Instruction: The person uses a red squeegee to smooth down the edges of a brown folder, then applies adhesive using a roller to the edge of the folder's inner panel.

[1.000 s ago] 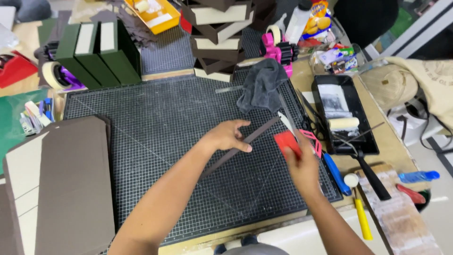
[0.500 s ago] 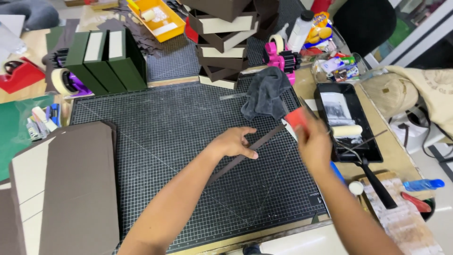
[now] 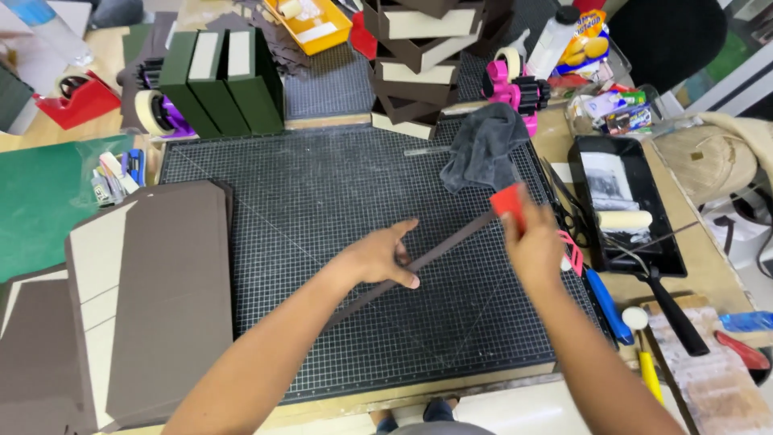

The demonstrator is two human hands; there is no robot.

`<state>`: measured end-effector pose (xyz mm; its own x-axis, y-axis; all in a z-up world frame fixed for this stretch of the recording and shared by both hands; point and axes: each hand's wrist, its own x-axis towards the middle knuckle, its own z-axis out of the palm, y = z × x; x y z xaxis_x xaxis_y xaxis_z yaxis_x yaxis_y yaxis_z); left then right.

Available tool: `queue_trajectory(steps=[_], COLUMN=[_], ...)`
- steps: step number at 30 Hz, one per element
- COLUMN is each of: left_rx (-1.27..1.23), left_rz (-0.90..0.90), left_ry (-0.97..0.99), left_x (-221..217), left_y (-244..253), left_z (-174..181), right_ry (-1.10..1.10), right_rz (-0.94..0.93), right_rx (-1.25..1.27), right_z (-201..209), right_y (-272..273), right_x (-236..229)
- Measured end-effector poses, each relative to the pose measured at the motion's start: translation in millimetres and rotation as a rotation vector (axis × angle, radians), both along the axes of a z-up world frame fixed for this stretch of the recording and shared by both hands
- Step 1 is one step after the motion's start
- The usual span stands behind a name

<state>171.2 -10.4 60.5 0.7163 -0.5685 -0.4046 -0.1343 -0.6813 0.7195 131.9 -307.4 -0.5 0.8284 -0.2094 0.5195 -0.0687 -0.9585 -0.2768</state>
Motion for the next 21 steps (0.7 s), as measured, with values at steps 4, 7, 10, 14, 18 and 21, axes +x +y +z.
queue_trajectory(steps=[4, 7, 10, 14, 18, 21], left_rx=[-0.126, -0.146, -0.187, -0.217, -0.182, -0.163], left_rz=[0.022, -0.025, 0.011, 0.002, -0.010, 0.033], left_ry=[0.046, 0.045, 0.086, 0.067, 0.046, 0.143], left_x=[5, 6, 9, 2, -9, -38], left_y=[9, 10, 11, 11, 38, 68], left_z=[-18, -30, -35, -33, -18, 5], right_ry=[0.172, 0.132, 0.193, 0.122, 0.126, 0.111], right_rz=[0.115, 0.295, 0.275, 0.191, 0.244, 0.163], right_rx=[0.161, 0.132, 0.184, 0.105, 0.182, 0.134], right_z=[27, 23, 28, 20, 25, 22], right_y=[92, 123, 108, 122, 134, 127], right_x=[-54, -72, -62, -69, -68, -67])
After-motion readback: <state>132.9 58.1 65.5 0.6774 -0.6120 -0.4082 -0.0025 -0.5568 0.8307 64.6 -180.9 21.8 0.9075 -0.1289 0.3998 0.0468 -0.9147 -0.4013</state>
